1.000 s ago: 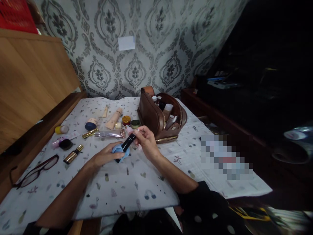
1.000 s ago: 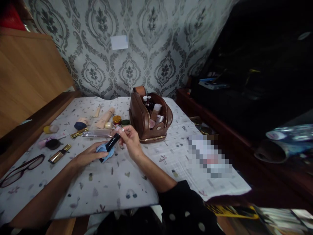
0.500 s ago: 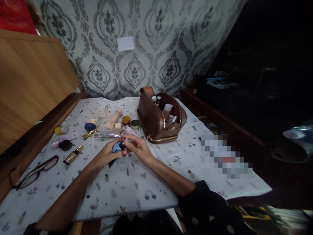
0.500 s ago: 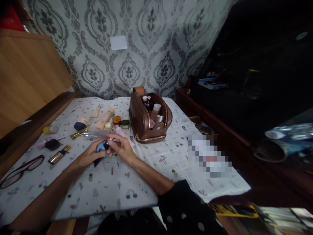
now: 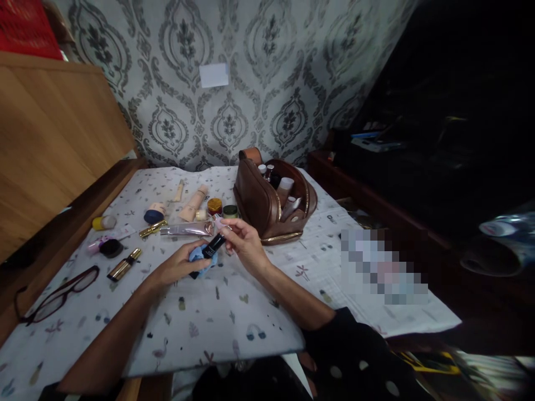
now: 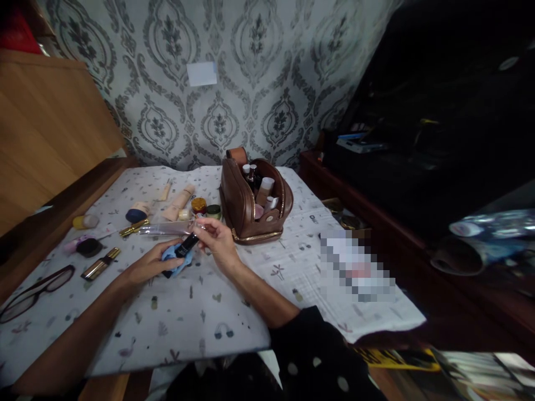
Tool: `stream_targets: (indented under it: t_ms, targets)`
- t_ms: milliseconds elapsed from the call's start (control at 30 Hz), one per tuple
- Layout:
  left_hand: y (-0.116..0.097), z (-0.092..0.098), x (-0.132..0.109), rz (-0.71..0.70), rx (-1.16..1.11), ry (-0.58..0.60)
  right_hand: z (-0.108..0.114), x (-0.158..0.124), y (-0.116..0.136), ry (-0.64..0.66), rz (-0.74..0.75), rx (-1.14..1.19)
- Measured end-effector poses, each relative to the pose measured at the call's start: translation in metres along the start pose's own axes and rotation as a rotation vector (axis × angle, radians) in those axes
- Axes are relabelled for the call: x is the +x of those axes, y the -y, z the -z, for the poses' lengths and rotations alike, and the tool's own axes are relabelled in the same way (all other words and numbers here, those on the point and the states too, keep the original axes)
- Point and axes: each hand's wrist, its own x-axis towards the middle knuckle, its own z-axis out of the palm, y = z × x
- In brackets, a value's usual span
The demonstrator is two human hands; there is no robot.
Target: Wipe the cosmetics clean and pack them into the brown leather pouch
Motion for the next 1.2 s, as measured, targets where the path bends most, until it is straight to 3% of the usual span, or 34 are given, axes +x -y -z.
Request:
stream_targets:
  t_ms: [133, 433, 533, 700, 833, 967, 1100, 1200]
  targets:
    - [0.005, 0.000, 0.000, 0.002, -0.058, -0.037, -0.001, -0.002, 0.001, 0.102, -0.050, -0.006]
    - [-0.010, -0.017, 0.007, -0.143, -0.013, -0.019, -0.008, -0.010, -0.013, 0.095, -0.008, -0.180]
    - [-0.010, -0.017, 0.008, -0.139, -0.019, -0.016, -0.008, -0.009, -0.011, 0.052, 0.011, -0.179]
    - [-0.008, -0.009, 0.005, -0.087, 0.024, 0.054, -0.004, -0.004, 0.001, -0.135, 0.101, -0.112]
    - [-0.010, -0.009, 0.001, -0.042, -0.099, 0.106, -0.002, -0.001, 0.006, -0.191, 0.138, -0.051]
    - [-0.010, -0.017, 0.000, -0.038, -0.184, 0.026, -0.004, -0.002, 0.002, -0.089, 0.073, -0.007]
    - [-0.006, -0.024, 0.001, -0.029, -0.068, -0.118, -0.006, -0.007, -0.006, 0.079, 0.011, -0.125]
    - [-0.008, -0.026, 0.002, -0.060, 0.055, -0.195, -0.004, -0.016, -0.004, 0.123, 0.017, -0.153]
